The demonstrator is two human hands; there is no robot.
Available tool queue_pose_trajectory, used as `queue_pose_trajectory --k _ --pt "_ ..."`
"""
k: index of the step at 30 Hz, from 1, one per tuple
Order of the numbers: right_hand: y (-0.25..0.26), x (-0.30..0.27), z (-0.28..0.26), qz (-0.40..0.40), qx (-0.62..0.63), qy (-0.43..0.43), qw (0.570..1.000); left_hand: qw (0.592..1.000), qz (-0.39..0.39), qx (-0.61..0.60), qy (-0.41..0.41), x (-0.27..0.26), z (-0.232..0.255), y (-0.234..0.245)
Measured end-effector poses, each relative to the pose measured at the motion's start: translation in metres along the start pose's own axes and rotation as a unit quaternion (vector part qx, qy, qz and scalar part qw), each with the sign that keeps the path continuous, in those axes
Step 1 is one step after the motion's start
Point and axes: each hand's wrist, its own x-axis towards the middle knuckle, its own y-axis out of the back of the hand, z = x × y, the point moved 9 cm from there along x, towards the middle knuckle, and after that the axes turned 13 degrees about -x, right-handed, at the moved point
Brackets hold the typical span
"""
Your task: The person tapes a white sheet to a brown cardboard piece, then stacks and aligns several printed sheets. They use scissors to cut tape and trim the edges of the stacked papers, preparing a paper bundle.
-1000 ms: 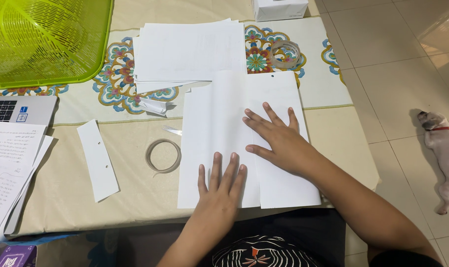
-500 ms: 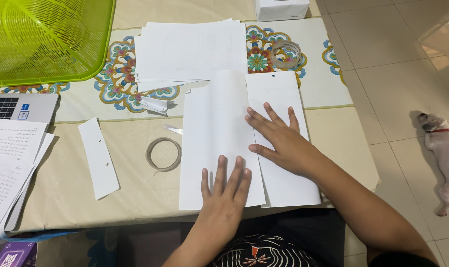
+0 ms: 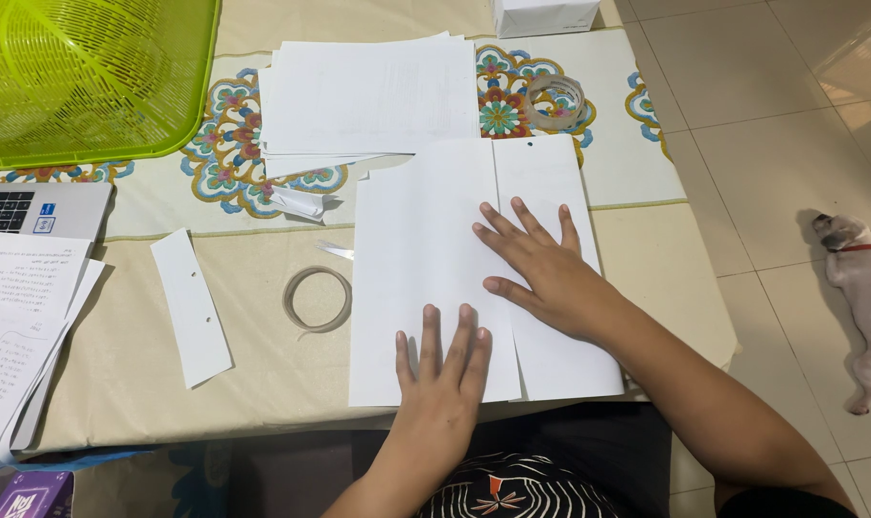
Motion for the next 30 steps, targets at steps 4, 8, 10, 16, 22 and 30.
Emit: queue_pose_trajectory --k 4,8,10,16,22,30 --pt "-0.002 0.002 0.001 -0.014 -0.021 0.001 1.0 1.0 0.017 -0.008 -0.006 0.001 0.002 0.003" --pt "-0.002 0.003 0.002 -0.026 -0.02 0.002 0.999 1.0 0.016 -0.002 -0.02 0.001 0.007 0.001" --pt "-0.001 0.003 0.002 -0.027 -0.022 -0.001 0.999 0.999 0.016 0.014 -0.023 0.003 0.008 0.001" --pt "0.001 0.001 0.0 -0.002 -0.034 0.004 0.999 0.998 0.021 0.045 -0.04 0.001 0.007 0.004" --pt "-0.001 0.0 0.002 0.007 -0.026 0.004 1.0 0.999 0.011 0.033 -0.04 0.001 0.007 0.007" --pt "0.001 0.0 0.002 0.006 -0.045 0.0 0.999 0.997 -0.027 -0.074 -0.018 0.01 0.015 0.043"
